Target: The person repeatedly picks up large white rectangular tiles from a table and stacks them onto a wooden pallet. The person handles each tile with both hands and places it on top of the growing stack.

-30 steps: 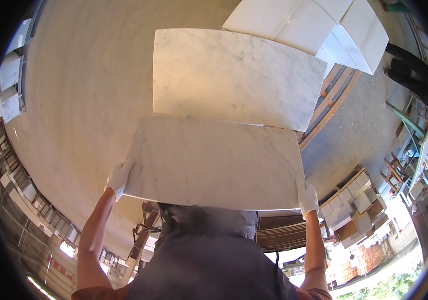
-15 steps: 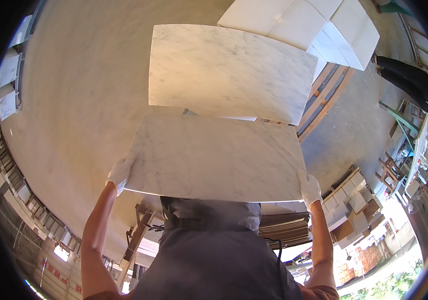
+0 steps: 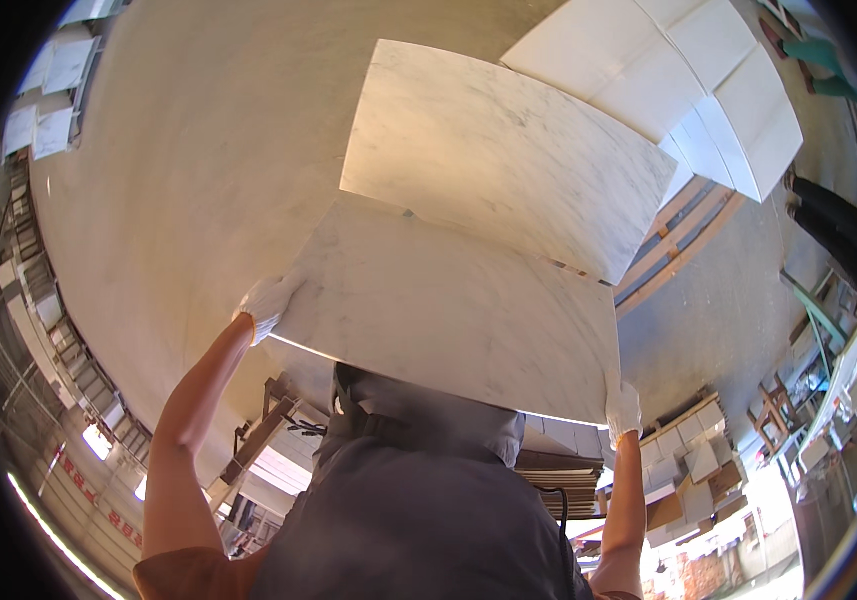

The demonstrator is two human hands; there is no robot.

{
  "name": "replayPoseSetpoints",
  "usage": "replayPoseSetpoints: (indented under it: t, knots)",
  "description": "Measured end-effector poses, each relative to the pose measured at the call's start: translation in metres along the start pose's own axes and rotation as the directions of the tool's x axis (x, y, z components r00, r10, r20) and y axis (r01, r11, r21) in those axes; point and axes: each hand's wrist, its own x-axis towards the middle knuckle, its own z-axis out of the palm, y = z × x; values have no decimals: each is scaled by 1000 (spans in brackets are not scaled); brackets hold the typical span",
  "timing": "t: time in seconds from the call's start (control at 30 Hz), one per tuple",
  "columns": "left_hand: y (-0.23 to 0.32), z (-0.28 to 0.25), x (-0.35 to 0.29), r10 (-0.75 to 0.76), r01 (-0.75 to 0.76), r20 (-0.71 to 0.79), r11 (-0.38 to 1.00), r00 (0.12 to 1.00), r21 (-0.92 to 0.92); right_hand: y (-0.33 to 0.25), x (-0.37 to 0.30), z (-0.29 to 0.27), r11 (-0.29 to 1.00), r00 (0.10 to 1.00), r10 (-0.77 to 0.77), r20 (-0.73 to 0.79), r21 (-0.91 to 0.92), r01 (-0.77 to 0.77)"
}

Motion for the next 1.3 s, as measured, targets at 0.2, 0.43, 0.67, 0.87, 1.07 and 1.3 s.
replayPoseSetpoints:
  t: [0.2, 0.43, 0.67, 0.87, 1.07, 1.3]
  knots:
    - [0, -3, 3, -3, 3, 4, 992, 1000, 128, 16, 17, -1, 999, 999, 31, 23, -25, -31]
    - [5, -11, -1, -50, 107, 257, 971, 965, -214, 37, 26, 0, 999, 999, 40, 17, 11, -40]
    - [-8, -14, 12, 27, 147, 389, 900, 921, -410, 26, 19, 0, 996, 999, 37, 32, -85, -34]
    - [-7, -14, 13, 108, 103, 417, 886, 902, -452, -5, 0, -7, 997, 998, 59, -2, -50, -59]
    - [2, -14, 3, 87, 107, 395, 890, 915, -443, -4, 2, -21, 982, 972, 186, 141, -15, -186]
    - [12, -14, 1, 139, 68, 410, 890, 902, -450, 20, 69, -35, 932, 917, 150, 370, 257, -257]
